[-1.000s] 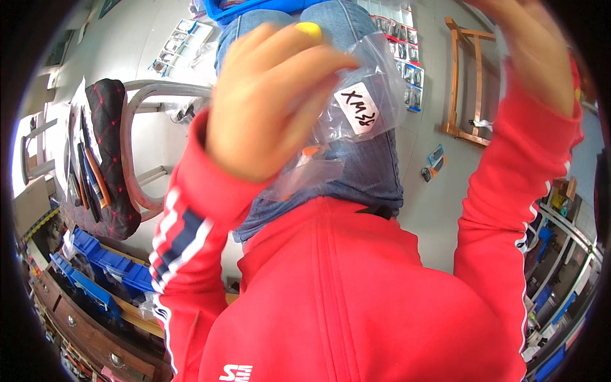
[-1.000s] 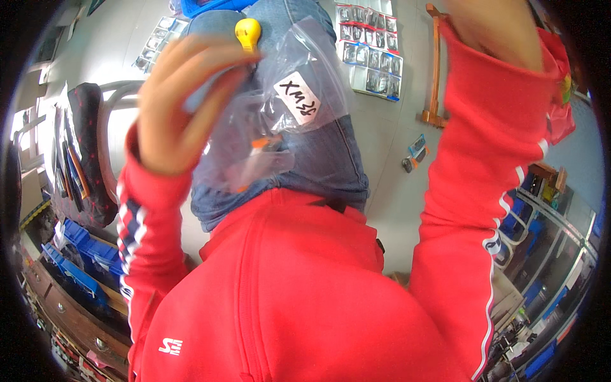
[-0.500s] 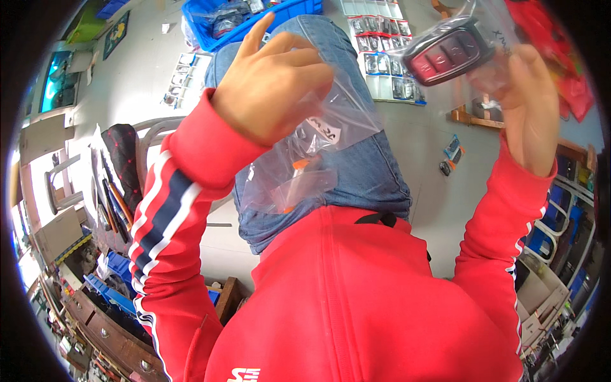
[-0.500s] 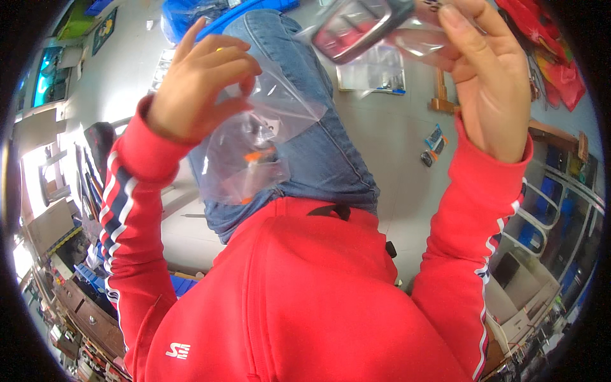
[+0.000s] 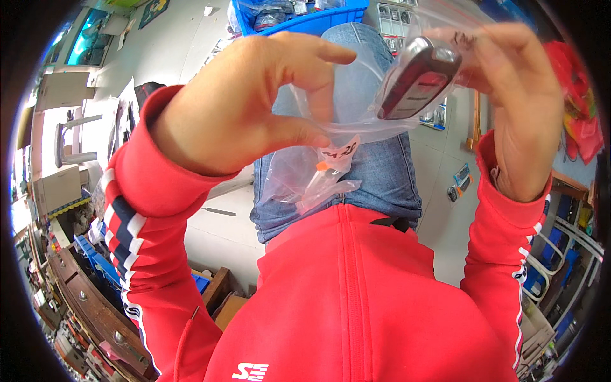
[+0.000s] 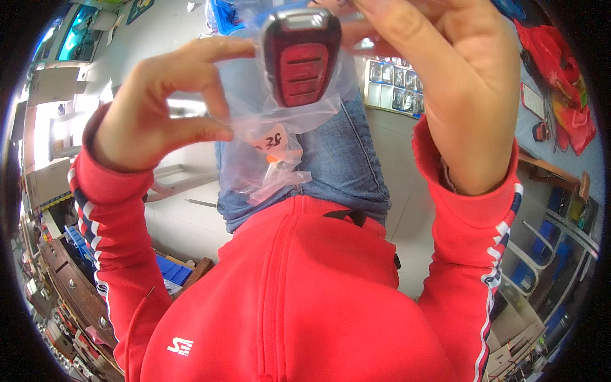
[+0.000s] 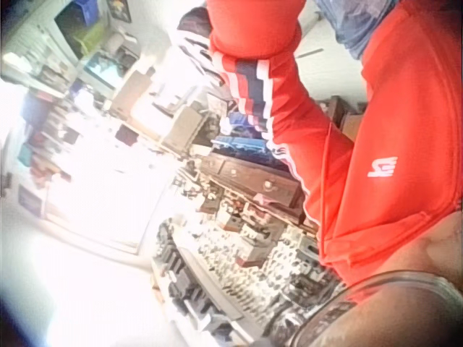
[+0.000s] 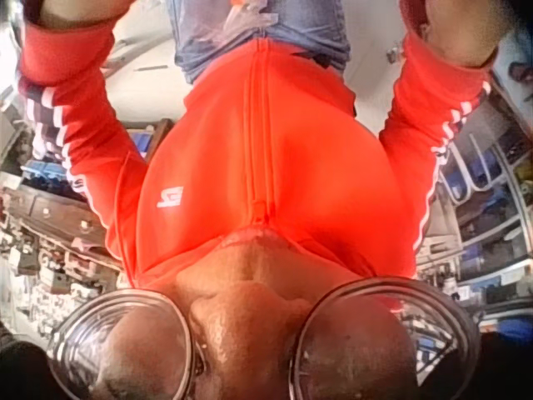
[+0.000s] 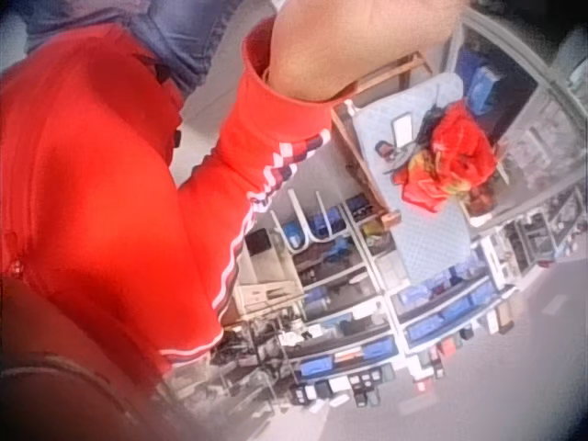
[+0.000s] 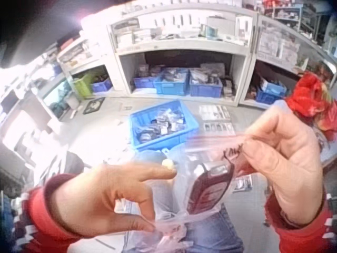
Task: The person sits on the floor and handles several car key fobs in plastic bags. They write on a bag with a marker, open a bag to remove a key fob, use pliers to pry open the fob, and inspect the internal components. The person then closes the fob and places it back into a bag.
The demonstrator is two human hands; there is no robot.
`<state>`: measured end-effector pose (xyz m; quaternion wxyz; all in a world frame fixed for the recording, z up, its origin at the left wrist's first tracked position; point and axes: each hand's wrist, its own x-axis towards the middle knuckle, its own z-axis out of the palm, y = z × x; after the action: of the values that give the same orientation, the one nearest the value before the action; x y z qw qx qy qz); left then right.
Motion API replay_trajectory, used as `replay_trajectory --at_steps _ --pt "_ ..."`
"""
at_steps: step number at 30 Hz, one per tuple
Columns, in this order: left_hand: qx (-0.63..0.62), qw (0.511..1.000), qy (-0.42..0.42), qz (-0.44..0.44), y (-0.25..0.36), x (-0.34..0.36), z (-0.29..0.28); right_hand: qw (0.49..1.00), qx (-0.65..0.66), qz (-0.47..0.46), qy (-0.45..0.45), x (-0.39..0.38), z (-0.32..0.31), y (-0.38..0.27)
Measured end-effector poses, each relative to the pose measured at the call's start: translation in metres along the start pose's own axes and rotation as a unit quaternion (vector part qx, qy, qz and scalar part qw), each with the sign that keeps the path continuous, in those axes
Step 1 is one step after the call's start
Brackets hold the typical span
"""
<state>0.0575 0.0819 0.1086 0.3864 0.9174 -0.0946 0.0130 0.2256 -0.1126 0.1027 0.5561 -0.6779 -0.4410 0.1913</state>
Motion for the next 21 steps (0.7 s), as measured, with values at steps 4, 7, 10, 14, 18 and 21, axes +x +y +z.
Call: replay_trajectory --at_steps 4,7,10,14,18,21 --pt "-0.025 0.995 -0.082 -0.042 0.02 -0.002 -0.027 0.997 0.015 -0.061 -0.039 0.012 0.007 -0.013" --pt "-0.101 0.995 0.026 -0.006 0.031 -0.009 -0.034 0.994 -0.006 -0.085 -0.062 0.015 0.016 -0.022" --pt "-0.059 0.997 0.019 -0.053 0.038 -0.019 -0.049 0.988 -0.034 -0.105 -0.105 0.018 0.029 -0.03" --pt "0.001 0.993 0.121 -0.005 0.043 -0.041 -0.042 0.969 -0.101 -0.123 -0.19 0.016 0.036 -0.042" --pt "-0.01 0.987 0.152 0.047 0.026 -0.04 -0.04 0.947 -0.153 -0.137 -0.248 0.014 0.038 -0.048" --pt "0.014 0.986 0.155 0.055 0.019 -0.034 -0.042 0.942 -0.17 -0.141 -0.252 0.014 0.039 -0.048"
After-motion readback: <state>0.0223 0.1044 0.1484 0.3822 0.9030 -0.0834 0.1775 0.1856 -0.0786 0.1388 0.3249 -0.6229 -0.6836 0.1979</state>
